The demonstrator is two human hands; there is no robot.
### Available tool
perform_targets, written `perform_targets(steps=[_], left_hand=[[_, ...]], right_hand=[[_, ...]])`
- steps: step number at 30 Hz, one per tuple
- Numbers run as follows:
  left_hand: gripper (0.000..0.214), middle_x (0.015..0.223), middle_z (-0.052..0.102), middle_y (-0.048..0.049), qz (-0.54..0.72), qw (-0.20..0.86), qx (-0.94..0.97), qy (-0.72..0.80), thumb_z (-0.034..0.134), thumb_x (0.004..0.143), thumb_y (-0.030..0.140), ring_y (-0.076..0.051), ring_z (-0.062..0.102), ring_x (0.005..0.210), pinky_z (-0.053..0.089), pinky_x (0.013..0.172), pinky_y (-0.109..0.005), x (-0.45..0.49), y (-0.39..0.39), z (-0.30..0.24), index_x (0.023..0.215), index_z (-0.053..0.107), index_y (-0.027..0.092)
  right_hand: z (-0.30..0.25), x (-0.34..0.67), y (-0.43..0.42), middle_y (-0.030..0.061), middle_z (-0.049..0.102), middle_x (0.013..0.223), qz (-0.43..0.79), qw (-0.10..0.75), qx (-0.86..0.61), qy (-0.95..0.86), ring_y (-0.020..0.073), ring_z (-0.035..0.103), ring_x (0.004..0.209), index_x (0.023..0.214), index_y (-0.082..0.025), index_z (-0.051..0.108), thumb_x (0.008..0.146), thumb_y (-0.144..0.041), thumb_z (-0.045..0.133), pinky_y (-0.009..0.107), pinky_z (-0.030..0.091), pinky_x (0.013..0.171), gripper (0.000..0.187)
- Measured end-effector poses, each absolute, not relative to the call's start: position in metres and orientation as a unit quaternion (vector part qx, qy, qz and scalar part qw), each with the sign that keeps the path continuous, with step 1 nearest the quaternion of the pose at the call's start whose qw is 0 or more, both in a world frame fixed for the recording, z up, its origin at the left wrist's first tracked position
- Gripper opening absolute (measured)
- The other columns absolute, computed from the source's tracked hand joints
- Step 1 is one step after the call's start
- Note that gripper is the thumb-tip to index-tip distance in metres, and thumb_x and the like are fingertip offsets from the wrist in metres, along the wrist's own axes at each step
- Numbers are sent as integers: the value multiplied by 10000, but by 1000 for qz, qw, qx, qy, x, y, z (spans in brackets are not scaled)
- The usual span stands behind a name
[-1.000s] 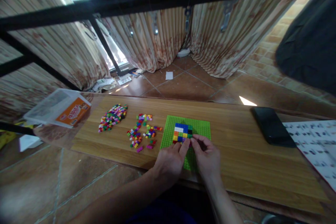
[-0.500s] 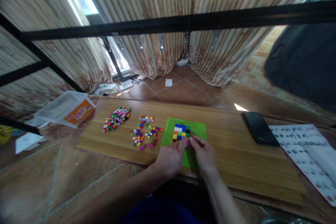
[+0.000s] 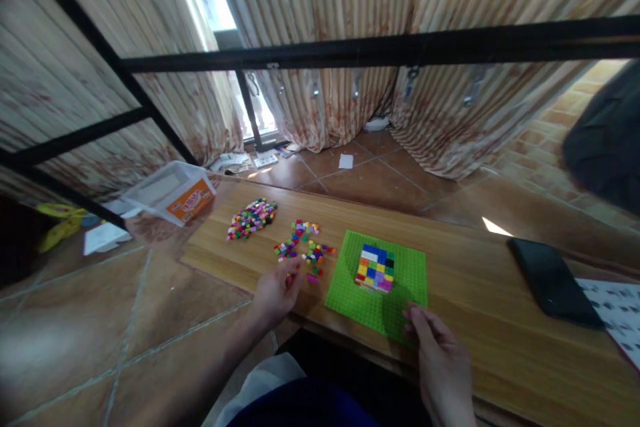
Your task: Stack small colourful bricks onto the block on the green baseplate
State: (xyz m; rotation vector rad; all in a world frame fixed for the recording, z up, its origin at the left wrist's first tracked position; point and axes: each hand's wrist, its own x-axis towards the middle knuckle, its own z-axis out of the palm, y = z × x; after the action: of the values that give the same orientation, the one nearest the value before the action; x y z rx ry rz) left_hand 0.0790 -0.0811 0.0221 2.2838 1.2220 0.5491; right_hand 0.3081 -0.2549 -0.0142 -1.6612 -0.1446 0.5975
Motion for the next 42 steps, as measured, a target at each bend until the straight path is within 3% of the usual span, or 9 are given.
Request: perform_targets(steps=[5, 12, 19, 25, 34, 42], left_hand=[[177, 941, 690, -53, 241, 227, 798, 504, 502, 883, 188, -161, 647, 819, 505, 759, -265, 56, -57, 18, 984, 646, 177], [211, 911, 643, -40, 224, 208, 803, 511, 489, 889, 171, -159, 626, 828, 494, 776, -266, 69, -35, 20, 986, 674, 202], [170, 966, 638, -36, 203, 225, 821, 484, 501, 892, 202, -162, 619, 871, 502, 815, -278, 81, -44, 16, 944, 662, 213], [200, 983, 636, -43, 224, 237, 809, 489, 519, 863, 145, -149, 610, 826, 497, 780, -264, 66, -47, 17, 984, 667, 203], [193, 898, 633, -42, 221, 263, 785, 516, 503, 897, 178, -133, 599, 746, 474, 707, -241, 43, -48, 14, 959, 686, 183], [137, 897, 649, -27, 203, 250, 799, 508, 534, 868, 181, -151, 609, 794, 472, 735, -254, 59, -52, 8, 930, 653, 208]], right_hand=[[-6, 306, -254, 91, 752, 957, 256, 509, -812, -126, 281, 680, 899, 922, -168, 733, 650, -557, 686, 378, 525, 792, 477], [3, 308, -251, 92, 756, 985, 242, 417, -863, -151, 361, 670, 986, 885, -202, 742, 630, -600, 608, 453, 525, 822, 491], [0, 309, -253, 92, 758, 986, 217, 381, -881, -175, 390, 665, 997, 882, -219, 747, 622, -620, 584, 486, 511, 831, 505], [-2, 307, -251, 95, 765, 935, 191, 376, -886, -195, 391, 679, 932, 854, -221, 757, 626, -613, 587, 463, 518, 741, 485], [3, 304, -247, 112, 755, 994, 209, 343, -898, -178, 419, 646, 1020, 873, -222, 734, 605, -625, 534, 498, 477, 848, 523], [-4, 309, -251, 116, 758, 978, 203, 318, -903, -205, 411, 669, 957, 915, -209, 752, 638, -632, 526, 472, 502, 750, 553]])
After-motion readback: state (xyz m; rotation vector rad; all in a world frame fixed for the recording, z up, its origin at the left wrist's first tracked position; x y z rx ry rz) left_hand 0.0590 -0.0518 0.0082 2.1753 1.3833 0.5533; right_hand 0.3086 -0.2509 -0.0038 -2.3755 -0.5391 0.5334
